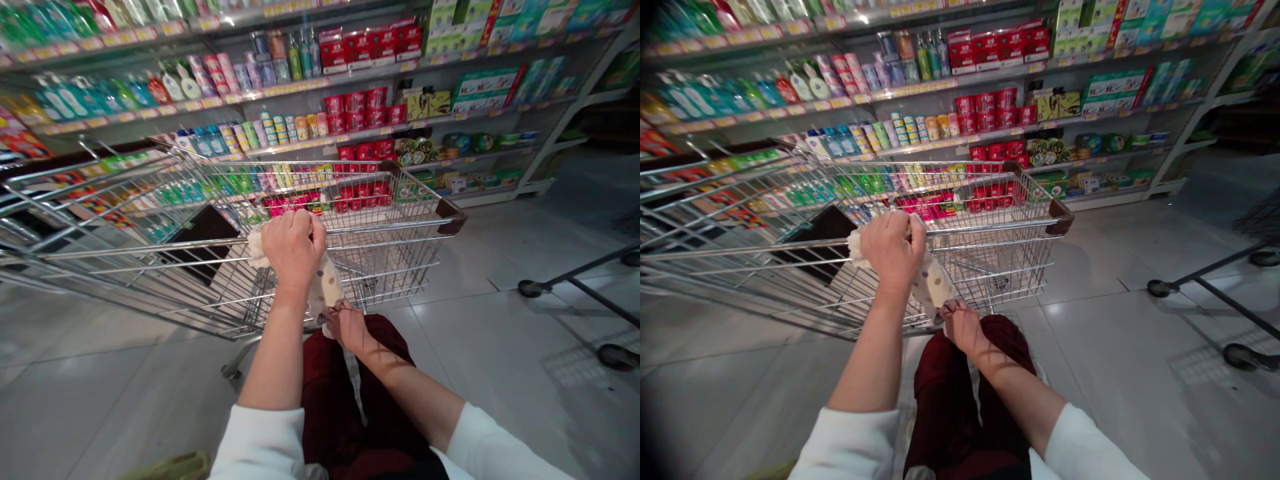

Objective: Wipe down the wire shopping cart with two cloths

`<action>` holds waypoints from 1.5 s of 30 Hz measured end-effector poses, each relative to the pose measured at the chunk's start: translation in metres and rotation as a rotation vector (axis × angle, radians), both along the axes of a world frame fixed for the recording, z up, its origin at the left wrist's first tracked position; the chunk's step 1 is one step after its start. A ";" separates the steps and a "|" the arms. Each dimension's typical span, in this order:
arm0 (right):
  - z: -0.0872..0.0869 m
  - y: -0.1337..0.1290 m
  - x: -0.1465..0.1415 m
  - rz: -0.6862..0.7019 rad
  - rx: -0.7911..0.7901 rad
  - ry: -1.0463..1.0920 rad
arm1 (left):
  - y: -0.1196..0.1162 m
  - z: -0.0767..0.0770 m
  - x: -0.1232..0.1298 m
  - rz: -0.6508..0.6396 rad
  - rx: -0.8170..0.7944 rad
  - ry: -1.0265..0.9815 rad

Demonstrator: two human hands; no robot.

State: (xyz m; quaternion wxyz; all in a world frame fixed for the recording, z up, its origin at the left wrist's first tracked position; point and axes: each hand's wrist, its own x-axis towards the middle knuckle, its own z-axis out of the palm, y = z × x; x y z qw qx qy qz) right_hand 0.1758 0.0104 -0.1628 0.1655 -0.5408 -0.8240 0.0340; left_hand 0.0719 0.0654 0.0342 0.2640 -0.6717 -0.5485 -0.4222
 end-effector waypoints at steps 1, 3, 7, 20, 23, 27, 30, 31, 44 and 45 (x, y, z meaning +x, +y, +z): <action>0.004 -0.001 0.002 0.001 0.002 0.000 | 0.000 0.000 0.000 -0.004 -0.003 -0.006; 0.013 0.000 0.003 -0.010 0.013 -0.002 | 0.001 0.000 0.000 -0.003 0.004 -0.003; 0.015 0.004 0.000 -0.062 0.022 -0.022 | 0.001 -0.001 0.000 0.009 0.031 0.009; -0.020 0.008 -0.004 -0.002 0.001 -0.087 | -0.002 0.002 -0.001 -0.019 -0.008 0.036; -0.018 0.011 -0.003 0.009 0.000 -0.106 | -0.003 0.004 -0.005 -0.007 0.000 0.103; -0.015 0.010 0.000 0.022 0.011 -0.116 | -0.006 0.008 -0.030 0.124 0.056 0.123; -0.014 0.008 0.004 0.020 0.013 -0.127 | -0.008 0.014 -0.056 0.202 0.051 0.081; -0.014 0.008 0.005 0.022 0.009 -0.124 | -0.008 0.017 -0.063 0.202 0.029 0.079; -0.022 0.010 0.045 -0.050 -0.042 -0.177 | -0.009 0.020 -0.017 0.161 -0.075 0.031; -0.024 0.010 0.050 -0.071 -0.040 -0.173 | -0.010 0.019 -0.012 0.151 -0.070 0.029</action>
